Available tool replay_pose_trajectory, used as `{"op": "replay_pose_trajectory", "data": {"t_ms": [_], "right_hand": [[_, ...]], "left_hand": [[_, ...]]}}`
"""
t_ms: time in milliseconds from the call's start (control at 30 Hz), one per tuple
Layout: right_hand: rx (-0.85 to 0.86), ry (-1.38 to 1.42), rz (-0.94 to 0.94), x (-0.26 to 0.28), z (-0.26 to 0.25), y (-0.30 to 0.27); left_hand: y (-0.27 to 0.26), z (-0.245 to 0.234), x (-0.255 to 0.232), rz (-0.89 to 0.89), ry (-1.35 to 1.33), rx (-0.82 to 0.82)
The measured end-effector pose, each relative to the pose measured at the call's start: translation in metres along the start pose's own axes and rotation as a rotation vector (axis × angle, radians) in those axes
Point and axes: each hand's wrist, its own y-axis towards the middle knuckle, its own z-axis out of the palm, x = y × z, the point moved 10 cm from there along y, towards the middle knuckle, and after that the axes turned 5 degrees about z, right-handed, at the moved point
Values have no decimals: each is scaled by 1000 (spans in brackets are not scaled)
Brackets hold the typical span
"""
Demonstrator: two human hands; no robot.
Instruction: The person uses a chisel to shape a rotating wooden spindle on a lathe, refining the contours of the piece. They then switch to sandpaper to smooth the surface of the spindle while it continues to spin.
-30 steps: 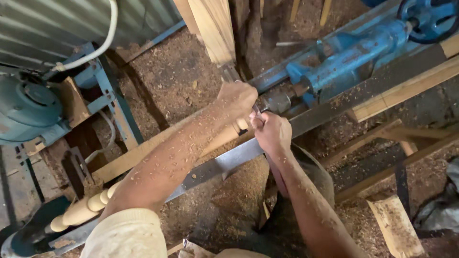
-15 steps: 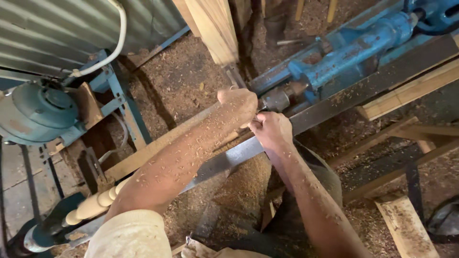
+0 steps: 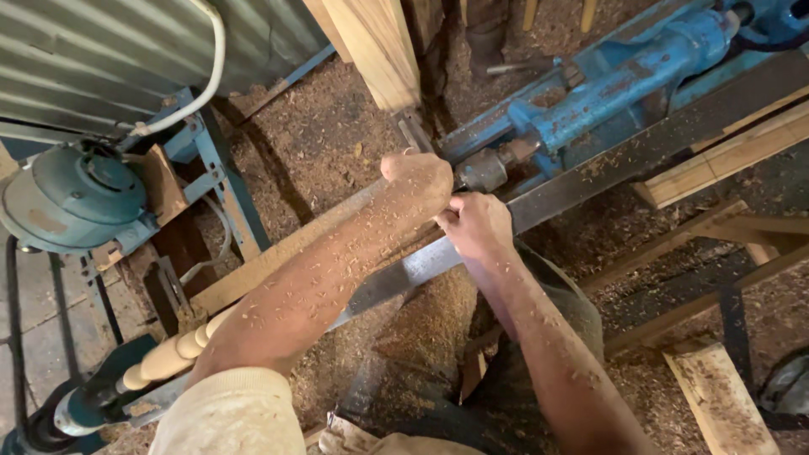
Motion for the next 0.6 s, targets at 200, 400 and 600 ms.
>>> {"op": "replay_pose_trajectory", "data": {"t_ms": [200, 400, 600], "right_hand": [[-17, -2, -20, 1, 0, -1], [-33, -20, -25, 4, -3, -2], [26, 11, 69, -2, -3, 0]], "left_hand": [[-2, 1, 2, -41, -52, -8], [-6, -1, 1, -36, -72, -17], [-5, -7, 2, -51, -111, -20]]}}
